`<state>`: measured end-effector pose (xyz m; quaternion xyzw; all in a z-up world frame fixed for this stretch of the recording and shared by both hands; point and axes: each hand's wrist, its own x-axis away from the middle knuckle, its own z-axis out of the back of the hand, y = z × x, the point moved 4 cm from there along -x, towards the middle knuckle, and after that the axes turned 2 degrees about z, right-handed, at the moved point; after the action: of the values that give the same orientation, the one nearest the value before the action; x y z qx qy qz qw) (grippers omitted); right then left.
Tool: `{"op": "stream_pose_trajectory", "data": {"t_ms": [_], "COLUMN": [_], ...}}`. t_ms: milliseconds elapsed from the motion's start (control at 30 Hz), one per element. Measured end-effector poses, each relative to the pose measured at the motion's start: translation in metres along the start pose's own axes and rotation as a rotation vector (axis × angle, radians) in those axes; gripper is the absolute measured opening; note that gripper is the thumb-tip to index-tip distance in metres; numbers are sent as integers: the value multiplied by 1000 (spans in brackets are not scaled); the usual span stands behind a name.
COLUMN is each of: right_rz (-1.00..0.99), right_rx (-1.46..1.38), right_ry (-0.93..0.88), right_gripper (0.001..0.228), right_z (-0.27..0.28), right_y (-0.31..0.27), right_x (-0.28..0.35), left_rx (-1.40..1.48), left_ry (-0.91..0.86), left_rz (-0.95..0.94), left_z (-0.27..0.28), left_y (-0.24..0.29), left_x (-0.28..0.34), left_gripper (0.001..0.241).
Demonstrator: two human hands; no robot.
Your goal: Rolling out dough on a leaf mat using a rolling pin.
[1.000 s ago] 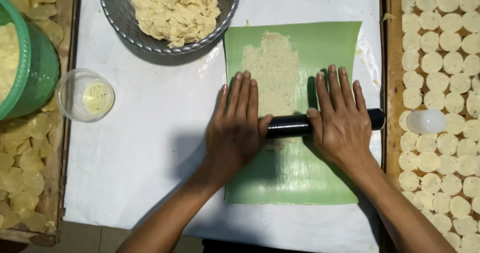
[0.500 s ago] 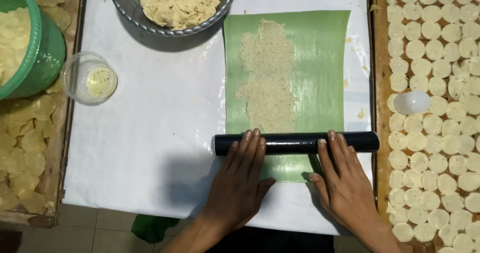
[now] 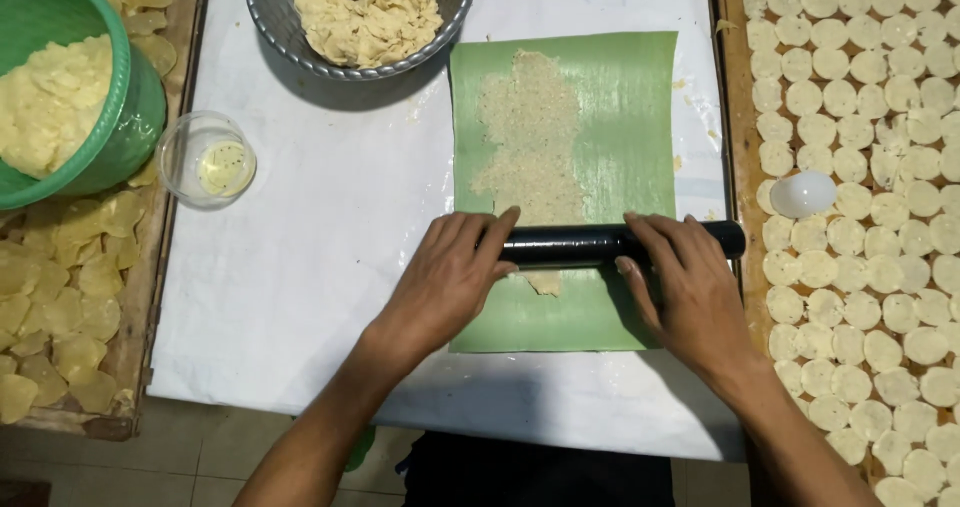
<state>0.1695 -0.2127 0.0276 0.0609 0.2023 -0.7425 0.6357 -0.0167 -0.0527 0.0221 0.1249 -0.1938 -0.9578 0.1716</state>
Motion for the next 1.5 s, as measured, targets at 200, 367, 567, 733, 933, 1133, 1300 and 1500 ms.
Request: {"op": "stream_pose_trajectory", "data": {"t_ms": [200,367,567,733,933,1133,1300,1500], "right_rz": [-105,-88,7,-6,-59,40,156,81], "right_rx": [-72,48,72,46,-167,-37,23,-93], "right_ry": [-139,-103,-123,-271,-56,-53,-134,-122], "right_gripper": [53,57,70,76,64,46,50,36], "right_z": [-21,-42,-38,-30,-22,-10,-2,19], "right_y": [16,19,-2,-26,-28,-31,-24,-28], "right_x": [-46,-56,3,82,133,104,93,49], "left_rx": [-62,-6,-226,-163,-3,4,-299,-175], "left_ry": [189,203,227,21,133,158,308,333], "left_rz": [21,141,113,166,124,-2,-86,-37], "left_z": [2,-6,-34,-52,-32,2,25,9], "left_y": [-21,-26,12,54,69,53,21,-59], "left_x": [-40,-55,6,71,89,56,14,-40], "left_gripper": [49,58,69,89,67,52,41,56]}}
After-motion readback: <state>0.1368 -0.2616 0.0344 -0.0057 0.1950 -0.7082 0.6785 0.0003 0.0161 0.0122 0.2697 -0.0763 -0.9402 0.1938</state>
